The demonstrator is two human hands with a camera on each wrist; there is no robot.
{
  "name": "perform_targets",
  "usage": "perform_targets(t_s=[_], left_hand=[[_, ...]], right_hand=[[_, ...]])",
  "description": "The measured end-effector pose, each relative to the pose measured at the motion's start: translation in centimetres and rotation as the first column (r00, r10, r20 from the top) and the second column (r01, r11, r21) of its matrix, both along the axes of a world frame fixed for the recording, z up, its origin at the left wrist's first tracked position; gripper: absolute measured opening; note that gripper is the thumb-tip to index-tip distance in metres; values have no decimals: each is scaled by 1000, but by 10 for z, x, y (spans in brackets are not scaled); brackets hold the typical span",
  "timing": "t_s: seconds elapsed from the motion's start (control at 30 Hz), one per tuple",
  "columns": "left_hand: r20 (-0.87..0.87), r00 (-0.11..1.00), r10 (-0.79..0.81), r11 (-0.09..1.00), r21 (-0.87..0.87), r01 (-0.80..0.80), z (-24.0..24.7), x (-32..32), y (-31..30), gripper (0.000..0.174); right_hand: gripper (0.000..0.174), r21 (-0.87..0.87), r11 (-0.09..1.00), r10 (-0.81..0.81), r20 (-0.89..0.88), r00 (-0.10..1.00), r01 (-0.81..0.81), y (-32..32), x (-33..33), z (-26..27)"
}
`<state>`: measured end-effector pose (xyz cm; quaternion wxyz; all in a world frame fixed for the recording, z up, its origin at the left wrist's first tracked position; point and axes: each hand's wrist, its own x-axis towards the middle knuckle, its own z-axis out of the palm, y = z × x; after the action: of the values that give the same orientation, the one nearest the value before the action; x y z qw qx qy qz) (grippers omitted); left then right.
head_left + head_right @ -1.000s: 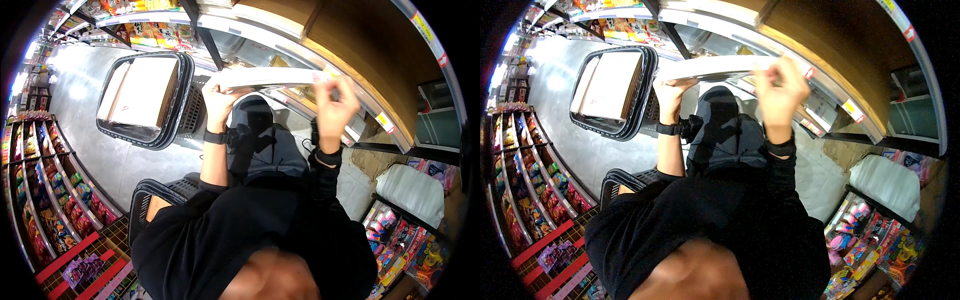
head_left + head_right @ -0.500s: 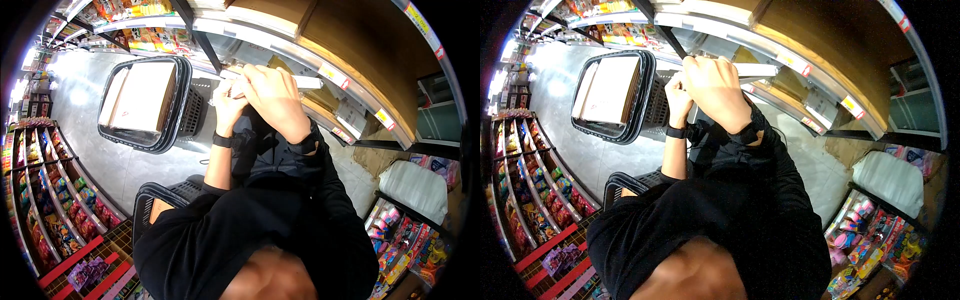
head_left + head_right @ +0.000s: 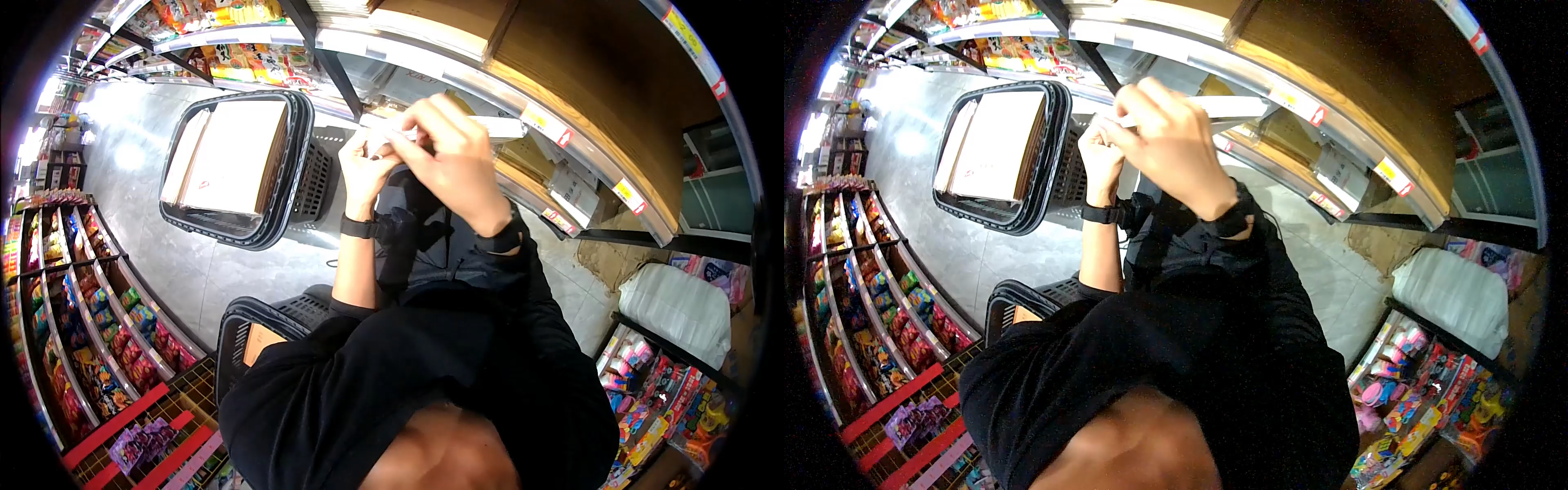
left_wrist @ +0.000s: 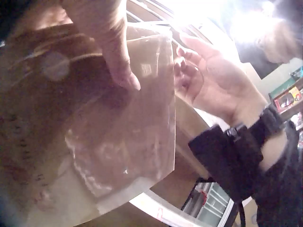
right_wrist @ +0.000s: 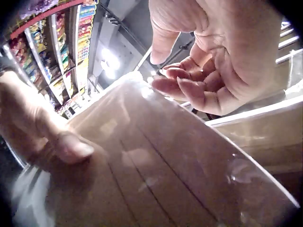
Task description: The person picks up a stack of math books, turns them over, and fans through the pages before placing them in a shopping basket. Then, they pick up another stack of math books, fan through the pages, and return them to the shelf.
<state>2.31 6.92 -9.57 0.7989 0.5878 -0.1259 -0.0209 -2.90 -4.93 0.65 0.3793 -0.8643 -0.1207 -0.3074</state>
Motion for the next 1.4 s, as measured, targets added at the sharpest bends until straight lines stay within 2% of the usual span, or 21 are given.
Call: perform_targets(t_s=[0.07, 0.1, 0.13, 0.2, 0.27, 0.3, 0.33, 0.4, 0.43, 0.53, 0.57, 0.7, 0.8, 0.9, 1.0, 1.1, 1.2, 1.23, 1.33, 1.37, 1.4], left_hand=[[0, 1000, -28, 999, -31, 28, 6, 0, 5, 31], [-42, 998, -57, 998, -28, 56, -4, 5, 11, 36], [-33, 999, -25, 999, 22, 25, -4, 6, 15, 35], [-57, 998, -35, 999, -1, 35, -1, 7, 21, 35], [-63, 997, -37, 999, -31, 35, 0, 8, 25, 34], [-67, 997, -40, 998, -46, 37, 0, 7, 26, 33], [-63, 997, -43, 997, -66, 39, 1, 7, 25, 33], [-51, 997, -49, 994, -105, 44, 2, 7, 25, 32], [-48, 997, -53, 990, -133, 46, 6, 6, 23, 32], [-68, 993, -94, 991, -101, 87, 9, 4, 20, 31], [-78, 992, -101, 991, -99, 93, 9, 3, 18, 31], [-86, 986, -143, 988, -62, 138, -2, 3, 18, 29], [-110, 986, -122, 986, -124, 108, -2, 0, 16, 28], [-100, 983, -151, 986, -88, 143, -4, 2, 17, 29], [-121, 976, -182, 982, -69, 174, -5, 5, 21, 29], [68, 966, -249, 965, 101, 242, -5, 10, 26, 35], [322, 907, -270, 922, 358, 148, -1, 12, 21, 29], [245, 940, -236, 952, 250, 174, 1, 9, 16, 30], [168, 952, -256, 962, 138, 234, -9, 16, 12, 32], [462, 842, -279, 946, 281, 160, -12, 25, 15, 30], [477, 833, -279, 946, 285, 154, -11, 27, 17, 28]], right_hand=[[18, -72, 995, -57, 150, 987, 68, -18, -2, -1], [19, -91, 993, -69, 34, 997, 71, -30, -7, -1], [23, -215, 964, -149, 48, 988, 156, -44, -11, -5], [30, -203, 952, -234, -9, 972, 227, -64, -24, 0], [36, -1, 978, -210, -79, 975, 210, -82, -28, -6], [44, 21, 986, -161, -173, 972, 167, -86, -32, -2], [47, 200, 978, -11, -208, 978, 53, -89, -33, -8], [52, 538, 829, 293, -190, 937, -150, -90, -31, -24], [57, 787, 575, 446, -70, 892, -225, -82, -33, -24], [44, 904, 409, 380, -47, 924, -123, -72, -29, -50], [34, 917, 383, 356, -33, 934, -114, -71, -28, -58], [30, 895, 429, 340, -36, 940, -121, -75, -32, -62], [31, 876, 462, 336, -33, 941, -135, -72, -35, -54], [32, 889, 439, 325, -20, 945, -133, -73, -37, -53], [32, 860, 483, 291, 24, 957, -168, -71, -38, -48], [32, 806, 566, 261, 24, 965, -173, -69, -41, -43], [32, 779, 583, 278, 78, 957, -233, -70, -42, -48], [33, 756, 610, 270, 84, 959, -238, -70, -41, -50], [33, 676, 672, 287, 136, 948, -301, -73, -40, -50], [32, 669, 676, 287, 149, 946, -310, -74, -40, -49], [32, 661, 679, 288, 163, 944, -321, -76, -39, -46]])
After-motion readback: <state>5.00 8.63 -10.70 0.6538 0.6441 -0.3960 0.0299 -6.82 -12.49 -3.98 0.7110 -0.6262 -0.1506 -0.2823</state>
